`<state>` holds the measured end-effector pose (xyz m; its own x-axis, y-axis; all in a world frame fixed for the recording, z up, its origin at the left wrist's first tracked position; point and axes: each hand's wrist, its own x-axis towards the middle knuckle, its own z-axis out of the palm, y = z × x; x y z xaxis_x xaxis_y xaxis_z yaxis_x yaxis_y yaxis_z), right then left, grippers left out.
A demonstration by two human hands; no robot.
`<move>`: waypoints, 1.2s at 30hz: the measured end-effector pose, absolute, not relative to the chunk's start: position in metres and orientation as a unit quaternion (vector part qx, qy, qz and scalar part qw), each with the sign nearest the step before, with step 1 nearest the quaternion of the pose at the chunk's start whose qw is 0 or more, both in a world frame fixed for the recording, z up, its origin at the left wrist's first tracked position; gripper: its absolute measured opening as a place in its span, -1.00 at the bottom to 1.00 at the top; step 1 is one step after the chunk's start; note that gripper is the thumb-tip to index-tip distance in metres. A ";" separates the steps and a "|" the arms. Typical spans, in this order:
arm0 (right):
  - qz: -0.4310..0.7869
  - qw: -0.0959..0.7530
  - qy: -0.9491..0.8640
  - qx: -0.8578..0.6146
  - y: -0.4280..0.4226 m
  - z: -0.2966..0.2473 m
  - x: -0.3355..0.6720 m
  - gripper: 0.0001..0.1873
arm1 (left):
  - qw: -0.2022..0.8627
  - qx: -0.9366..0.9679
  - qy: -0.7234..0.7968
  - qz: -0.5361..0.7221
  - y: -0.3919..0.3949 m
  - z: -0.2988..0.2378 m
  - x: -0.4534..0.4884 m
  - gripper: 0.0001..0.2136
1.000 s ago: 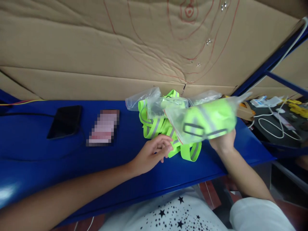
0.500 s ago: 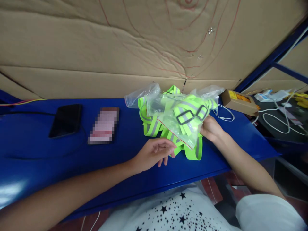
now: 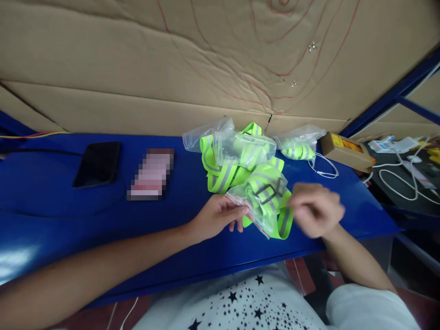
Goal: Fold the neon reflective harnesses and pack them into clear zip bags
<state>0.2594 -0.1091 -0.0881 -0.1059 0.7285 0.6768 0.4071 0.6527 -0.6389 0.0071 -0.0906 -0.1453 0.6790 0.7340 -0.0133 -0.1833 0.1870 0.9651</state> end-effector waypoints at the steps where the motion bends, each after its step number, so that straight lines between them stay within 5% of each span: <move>1: 0.131 0.458 -0.802 -0.361 -0.116 -0.089 0.253 -0.68 | 0.726 0.559 0.252 0.312 -0.091 -0.145 0.007 -0.67; 5: -0.025 0.236 -0.926 -0.292 -0.126 -0.095 0.230 -0.75 | 0.711 0.567 0.288 0.300 -0.093 -0.144 0.007 -0.67; 13: 0.205 0.242 -0.878 -0.358 -0.119 -0.092 0.232 -0.81 | 0.694 0.587 0.296 0.294 -0.096 -0.140 0.006 -0.68; 20: 0.276 0.223 -0.860 -0.366 -0.118 -0.085 0.231 -0.89 | 0.683 0.607 0.292 0.282 -0.096 -0.140 0.006 -0.74; 28: 0.061 0.377 -0.835 -0.396 -0.117 -0.093 0.244 -0.89 | 0.675 0.622 0.282 0.278 -0.098 -0.139 0.002 -0.69; 36: 0.181 0.354 -0.744 -0.537 -0.075 -0.093 0.278 -0.73 | 0.659 0.592 0.285 0.365 -0.099 -0.146 0.007 -0.76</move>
<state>0.2782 -0.0750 -0.0926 -0.1734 0.9268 0.3332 0.6707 0.3589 -0.6492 0.0066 -0.0990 -0.1457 0.5705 0.8193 0.0568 -0.1433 0.0312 0.9892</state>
